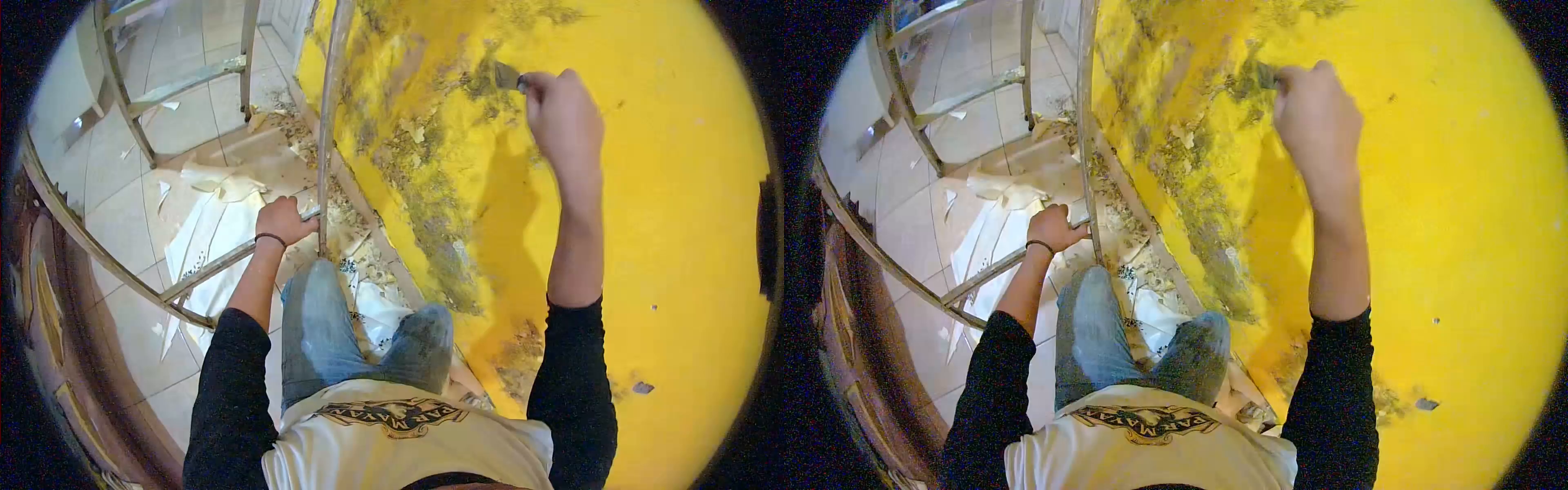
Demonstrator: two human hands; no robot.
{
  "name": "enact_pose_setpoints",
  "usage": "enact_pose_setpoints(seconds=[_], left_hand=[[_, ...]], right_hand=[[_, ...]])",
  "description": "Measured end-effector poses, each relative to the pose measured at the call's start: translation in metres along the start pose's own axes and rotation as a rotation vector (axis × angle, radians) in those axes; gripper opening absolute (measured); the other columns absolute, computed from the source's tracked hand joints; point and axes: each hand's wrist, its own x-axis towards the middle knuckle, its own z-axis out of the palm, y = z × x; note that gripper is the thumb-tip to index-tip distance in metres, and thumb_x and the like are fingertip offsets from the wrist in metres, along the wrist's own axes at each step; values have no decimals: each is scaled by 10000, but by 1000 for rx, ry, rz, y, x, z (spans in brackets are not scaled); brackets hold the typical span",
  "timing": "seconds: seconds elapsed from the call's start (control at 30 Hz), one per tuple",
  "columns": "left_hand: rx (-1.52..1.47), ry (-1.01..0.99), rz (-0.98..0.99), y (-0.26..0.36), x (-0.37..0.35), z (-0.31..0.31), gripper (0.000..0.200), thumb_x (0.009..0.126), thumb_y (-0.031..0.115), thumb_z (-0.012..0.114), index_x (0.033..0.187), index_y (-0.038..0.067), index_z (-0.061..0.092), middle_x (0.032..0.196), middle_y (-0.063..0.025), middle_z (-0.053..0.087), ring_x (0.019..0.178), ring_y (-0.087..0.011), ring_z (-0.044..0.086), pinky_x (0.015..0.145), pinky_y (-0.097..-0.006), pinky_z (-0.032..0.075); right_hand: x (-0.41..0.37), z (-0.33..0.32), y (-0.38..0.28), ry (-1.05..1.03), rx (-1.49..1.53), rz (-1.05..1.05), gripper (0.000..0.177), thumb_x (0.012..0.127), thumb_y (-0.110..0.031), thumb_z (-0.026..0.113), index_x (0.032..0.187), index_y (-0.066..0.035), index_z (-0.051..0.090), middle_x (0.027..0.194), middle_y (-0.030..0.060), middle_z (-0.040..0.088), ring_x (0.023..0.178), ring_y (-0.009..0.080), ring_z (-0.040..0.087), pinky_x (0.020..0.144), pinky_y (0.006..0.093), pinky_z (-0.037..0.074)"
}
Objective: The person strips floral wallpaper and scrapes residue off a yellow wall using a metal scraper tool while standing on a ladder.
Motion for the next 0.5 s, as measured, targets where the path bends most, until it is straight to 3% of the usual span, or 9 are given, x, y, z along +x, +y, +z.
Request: enact_pose_setpoints(seconds=[0.17, 0.3, 0.33, 0.43, 0.5], left_hand=[[-54, 10, 1, -3, -2, -2, 673, 701, 600, 634, 949, -23, 687, 932, -215, 688, 841, -345, 687, 744, -443, 562], [-53, 60, 26, -6, 0, 3, 694, 705, 621, 634, 992, -9, 677, 946, -211, 676, 876, -348, 675, 761, -445, 553], [-42, 25, 27, -5, -1, 1, 710, 710, 633, 629, 1008, -9, 669, 950, -208, 671, 887, -349, 670, 766, -446, 549], [-54, 78, 63, -5, -4, 0, 716, 711, 641, 623, 999, -13, 668, 948, -209, 673, 884, -348, 671, 764, -447, 550], [-51, 75, 78, -6, -9, 3, 713, 715, 642, 618, 995, -11, 670, 952, -212, 674, 887, -345, 673, 768, -447, 551]], right_hand=[[29, 6, 15, -234, 190, 127, 217, 864, -229, 593, 1001, -173, 751, 975, 152, 690, 858, 361, 675, 745, 454, 551], [26, 24, 8, -191, 205, 166, 228, 855, -211, 587, 1014, -156, 741, 968, 159, 686, 889, 357, 670, 765, 456, 547], [26, 49, 6, -204, 193, 80, 222, 845, -182, 581, 1000, -127, 730, 971, 167, 684, 877, 358, 671, 763, 452, 549], [11, 87, -16, -364, 158, 79, 259, 836, -221, 588, 1030, -139, 740, 978, 151, 706, 876, 346, 677, 776, 450, 546], [-13, 104, -30, -419, 94, -34, 267, 823, -257, 625, 1035, -148, 745, 1038, 237, 677, 879, 384, 677, 799, 444, 545]])
